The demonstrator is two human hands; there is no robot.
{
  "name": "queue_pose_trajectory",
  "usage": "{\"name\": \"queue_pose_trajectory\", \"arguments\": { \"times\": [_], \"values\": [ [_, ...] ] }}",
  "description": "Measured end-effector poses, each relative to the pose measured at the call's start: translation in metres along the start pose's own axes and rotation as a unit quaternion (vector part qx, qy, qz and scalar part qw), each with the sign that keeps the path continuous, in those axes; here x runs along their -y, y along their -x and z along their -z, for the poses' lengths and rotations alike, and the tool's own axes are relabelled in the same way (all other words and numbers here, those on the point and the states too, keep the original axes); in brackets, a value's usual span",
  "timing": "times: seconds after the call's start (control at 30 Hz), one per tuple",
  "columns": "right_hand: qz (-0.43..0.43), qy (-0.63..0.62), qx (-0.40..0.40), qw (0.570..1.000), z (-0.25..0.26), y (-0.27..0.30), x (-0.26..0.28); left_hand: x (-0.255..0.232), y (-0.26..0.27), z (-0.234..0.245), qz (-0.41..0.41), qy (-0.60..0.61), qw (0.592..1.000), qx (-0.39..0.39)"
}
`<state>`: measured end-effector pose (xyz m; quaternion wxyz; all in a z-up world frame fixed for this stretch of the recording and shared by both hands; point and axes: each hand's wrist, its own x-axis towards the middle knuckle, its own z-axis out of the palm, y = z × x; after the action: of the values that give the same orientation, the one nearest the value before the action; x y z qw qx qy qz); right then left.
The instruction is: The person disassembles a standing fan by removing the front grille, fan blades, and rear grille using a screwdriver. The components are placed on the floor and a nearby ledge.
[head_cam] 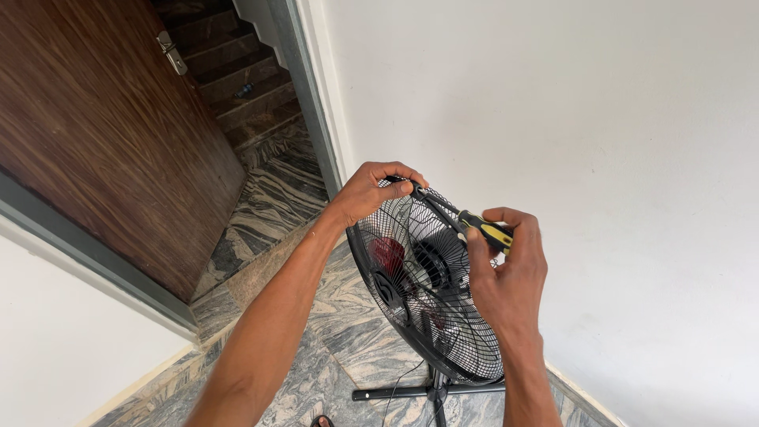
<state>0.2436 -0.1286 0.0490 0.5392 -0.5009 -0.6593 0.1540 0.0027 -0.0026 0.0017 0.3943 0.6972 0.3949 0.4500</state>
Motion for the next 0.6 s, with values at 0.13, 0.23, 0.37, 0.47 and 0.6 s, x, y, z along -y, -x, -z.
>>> {"name": "queue_pose_trajectory", "arguments": {
  "times": [0.13,0.23,0.37,0.47,0.6],
  "values": [
    [-0.033,0.01,-0.027,0.999,-0.003,-0.002,0.0,-0.01,0.002,0.003,0.007,-0.015,1.0,0.009],
    [-0.005,0.014,-0.04,0.999,-0.005,-0.002,-0.001,-0.016,0.004,0.003,-0.003,-0.023,0.999,0.024],
    [-0.069,0.036,-0.024,0.997,-0.005,-0.001,-0.001,-0.017,0.003,0.001,0.003,-0.015,1.0,0.021],
    [-0.117,0.04,-0.011,0.992,-0.004,-0.003,-0.001,-0.011,0.002,-0.002,0.014,-0.003,1.0,0.0],
    [-0.024,-0.001,-0.01,1.0,-0.002,-0.001,0.001,-0.005,0.0,-0.002,0.005,0.005,1.0,-0.011]
  ]
}}
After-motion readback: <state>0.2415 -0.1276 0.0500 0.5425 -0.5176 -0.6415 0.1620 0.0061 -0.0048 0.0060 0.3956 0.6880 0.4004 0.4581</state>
